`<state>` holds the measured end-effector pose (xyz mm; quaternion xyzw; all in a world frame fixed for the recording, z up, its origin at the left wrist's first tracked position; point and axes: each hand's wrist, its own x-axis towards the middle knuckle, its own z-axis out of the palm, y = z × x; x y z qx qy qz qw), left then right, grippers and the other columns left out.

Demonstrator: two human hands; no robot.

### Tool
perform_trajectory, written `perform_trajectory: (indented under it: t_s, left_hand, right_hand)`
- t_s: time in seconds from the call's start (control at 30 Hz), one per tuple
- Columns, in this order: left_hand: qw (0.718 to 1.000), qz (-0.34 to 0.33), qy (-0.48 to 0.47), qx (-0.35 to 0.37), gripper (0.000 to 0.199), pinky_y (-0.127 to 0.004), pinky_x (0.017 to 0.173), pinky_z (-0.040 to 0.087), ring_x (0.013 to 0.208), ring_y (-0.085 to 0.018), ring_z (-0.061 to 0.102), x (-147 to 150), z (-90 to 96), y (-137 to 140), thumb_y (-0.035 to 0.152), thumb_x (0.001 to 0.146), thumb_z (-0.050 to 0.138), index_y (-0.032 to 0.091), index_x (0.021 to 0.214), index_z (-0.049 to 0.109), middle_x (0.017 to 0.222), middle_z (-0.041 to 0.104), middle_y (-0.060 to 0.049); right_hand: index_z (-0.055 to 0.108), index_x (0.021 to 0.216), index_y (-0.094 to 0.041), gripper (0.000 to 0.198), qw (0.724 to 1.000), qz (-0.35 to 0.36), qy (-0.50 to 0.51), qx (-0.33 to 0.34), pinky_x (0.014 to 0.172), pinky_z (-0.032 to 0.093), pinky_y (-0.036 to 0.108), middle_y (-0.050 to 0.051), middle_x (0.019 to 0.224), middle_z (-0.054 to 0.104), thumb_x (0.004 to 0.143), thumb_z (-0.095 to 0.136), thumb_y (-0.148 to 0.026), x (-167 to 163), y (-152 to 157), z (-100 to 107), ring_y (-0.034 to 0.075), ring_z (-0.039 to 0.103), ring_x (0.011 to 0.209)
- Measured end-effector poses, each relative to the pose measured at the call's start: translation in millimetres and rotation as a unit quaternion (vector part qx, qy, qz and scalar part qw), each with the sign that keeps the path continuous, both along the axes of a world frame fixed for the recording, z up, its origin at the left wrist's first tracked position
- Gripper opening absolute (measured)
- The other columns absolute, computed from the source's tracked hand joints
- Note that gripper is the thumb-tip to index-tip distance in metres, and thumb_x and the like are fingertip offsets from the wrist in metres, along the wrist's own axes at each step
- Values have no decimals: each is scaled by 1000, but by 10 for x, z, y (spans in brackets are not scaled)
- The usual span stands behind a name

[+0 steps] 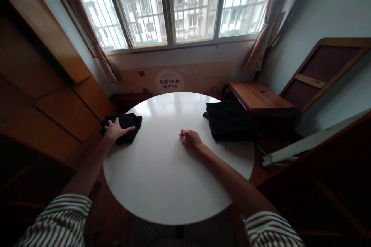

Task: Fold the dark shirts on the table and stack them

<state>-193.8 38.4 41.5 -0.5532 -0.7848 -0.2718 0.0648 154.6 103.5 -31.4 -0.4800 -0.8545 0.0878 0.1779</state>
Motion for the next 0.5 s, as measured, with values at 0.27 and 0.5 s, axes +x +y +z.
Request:
perform_trajectory:
  t_s: [0.27, 0.5]
  left_hand:
    - [994, -105, -25, 16, 38, -45, 102, 45, 115, -34, 60, 366, -415, 130, 30, 84, 65, 16, 120, 67, 126, 63, -17]
    - [802, -388, -449, 68, 41, -41, 92, 53, 98, -27, 67, 1169, -471, 474, 49, 77, 75, 17, 104, 73, 101, 73, -7]
  right_hand:
    - [67, 93, -16, 35, 990, 10, 141, 3, 68, 45, 27, 7, 81, 66, 99, 41, -38, 72, 162, -75, 16, 60, 69]
    - [45, 144, -26, 77, 900, 51, 422, -95, 93, 50, 42, 14, 137, 50, 80, 65, -63, 256, 249, -115, 29, 54, 118]
